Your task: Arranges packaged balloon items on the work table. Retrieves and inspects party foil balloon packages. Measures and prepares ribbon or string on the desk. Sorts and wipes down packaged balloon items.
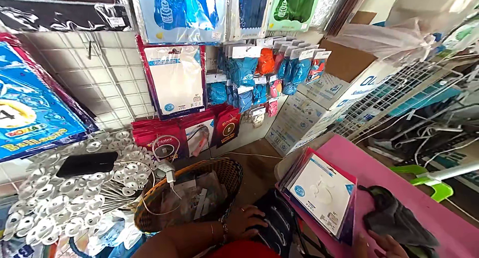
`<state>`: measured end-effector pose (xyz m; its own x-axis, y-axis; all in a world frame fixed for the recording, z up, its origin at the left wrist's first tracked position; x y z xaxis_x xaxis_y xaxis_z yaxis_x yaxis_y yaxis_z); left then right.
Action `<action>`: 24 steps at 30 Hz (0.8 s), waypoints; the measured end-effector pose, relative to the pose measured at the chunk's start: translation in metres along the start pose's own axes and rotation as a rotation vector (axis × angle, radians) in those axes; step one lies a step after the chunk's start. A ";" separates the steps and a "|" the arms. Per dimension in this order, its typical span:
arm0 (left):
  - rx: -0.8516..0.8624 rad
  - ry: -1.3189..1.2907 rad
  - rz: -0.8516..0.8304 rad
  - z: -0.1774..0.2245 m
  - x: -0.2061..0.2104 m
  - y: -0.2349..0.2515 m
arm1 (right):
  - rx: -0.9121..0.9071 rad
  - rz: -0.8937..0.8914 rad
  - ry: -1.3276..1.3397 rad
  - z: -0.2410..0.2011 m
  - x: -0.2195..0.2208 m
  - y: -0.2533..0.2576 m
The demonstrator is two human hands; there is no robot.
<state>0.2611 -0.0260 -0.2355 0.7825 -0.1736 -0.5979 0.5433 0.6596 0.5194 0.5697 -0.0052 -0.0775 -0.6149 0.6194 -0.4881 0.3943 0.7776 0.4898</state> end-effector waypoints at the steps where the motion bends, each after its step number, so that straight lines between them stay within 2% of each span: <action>1: 0.005 -0.003 0.004 0.000 -0.001 0.000 | 0.013 -0.006 0.001 -0.001 0.001 0.000; 10: 0.043 0.008 0.013 0.004 -0.003 0.001 | -0.003 -0.011 0.004 0.001 0.000 -0.001; 18: -0.057 -0.034 -0.032 0.001 -0.004 0.002 | 0.029 -0.031 -0.015 0.003 0.002 0.001; 24: 0.011 -0.021 -0.008 0.001 -0.004 0.003 | 0.033 -0.028 -0.016 -0.002 0.002 0.000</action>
<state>0.2598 -0.0240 -0.2315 0.7844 -0.1943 -0.5890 0.5526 0.6502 0.5215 0.5666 -0.0041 -0.0770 -0.6153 0.5985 -0.5130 0.3997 0.7978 0.4513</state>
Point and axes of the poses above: each hand's wrist, its own y-axis towards the middle knuckle, its own x-axis out of the palm, z = x × y, the point moved 7 cm from there along y, towards the middle knuckle, and after that the axes turned 8 degrees about x, right-handed, at the moved point
